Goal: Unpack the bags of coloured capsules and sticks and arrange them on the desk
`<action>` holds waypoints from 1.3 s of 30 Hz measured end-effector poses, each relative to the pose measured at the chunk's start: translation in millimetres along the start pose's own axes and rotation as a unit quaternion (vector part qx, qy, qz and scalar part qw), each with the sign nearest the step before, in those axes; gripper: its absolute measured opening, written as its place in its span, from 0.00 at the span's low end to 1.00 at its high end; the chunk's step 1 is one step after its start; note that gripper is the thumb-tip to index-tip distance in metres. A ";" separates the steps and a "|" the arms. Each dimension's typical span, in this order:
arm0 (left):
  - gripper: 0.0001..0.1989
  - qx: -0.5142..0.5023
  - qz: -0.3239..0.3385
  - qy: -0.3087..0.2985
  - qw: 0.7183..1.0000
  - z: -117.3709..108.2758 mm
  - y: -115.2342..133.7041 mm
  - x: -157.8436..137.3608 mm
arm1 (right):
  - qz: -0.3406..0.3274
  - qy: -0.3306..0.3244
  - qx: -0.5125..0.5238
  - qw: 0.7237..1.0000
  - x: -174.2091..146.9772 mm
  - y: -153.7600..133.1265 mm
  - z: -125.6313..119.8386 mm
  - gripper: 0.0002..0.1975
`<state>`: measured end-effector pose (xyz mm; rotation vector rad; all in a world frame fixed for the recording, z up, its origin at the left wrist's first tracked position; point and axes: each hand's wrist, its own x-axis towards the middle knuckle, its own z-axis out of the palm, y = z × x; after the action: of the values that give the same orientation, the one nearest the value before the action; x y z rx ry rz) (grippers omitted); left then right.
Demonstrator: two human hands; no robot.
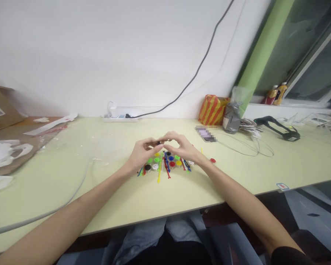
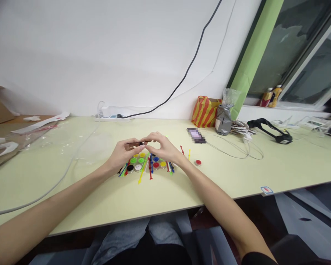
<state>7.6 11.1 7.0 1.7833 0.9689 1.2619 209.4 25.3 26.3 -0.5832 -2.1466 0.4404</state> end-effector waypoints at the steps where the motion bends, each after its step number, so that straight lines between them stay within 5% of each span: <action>1: 0.17 0.021 0.013 -0.005 1.000 -0.1 1.4 -0.5 | 0.015 0.003 0.015 1.000 -0.2 -0.7 -1.6 0.07; 10: 0.17 0.199 0.096 0.017 0.975 -1.7 0.2 -3.9 | 0.043 0.056 -0.009 0.997 2.2 7.3 2.4 0.05; 15: 0.18 0.307 0.147 0.044 0.939 -6.3 -4.9 -1.3 | 0.071 0.125 -0.163 0.976 0.9 44.5 -11.4 0.03; 24: 0.19 0.342 0.159 0.012 0.926 -9.9 -15.6 0.7 | 0.175 -0.046 -0.318 0.931 -3.4 87.7 -1.9 0.05; 30: 0.19 0.343 0.160 0.007 0.926 -11.1 -16.2 1.0 | 0.170 -0.032 -0.352 0.920 2.4 87.7 1.4 0.02; 39: 0.18 0.347 0.171 0.003 0.922 -11.0 -15.9 1.6 | 0.219 -0.100 -0.350 0.905 3.8 80.0 1.0 0.07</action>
<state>-5.2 21.2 -3.6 2.5886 1.2492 1.2060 226.6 93.7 -11.8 -1.4988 -2.3461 -0.0695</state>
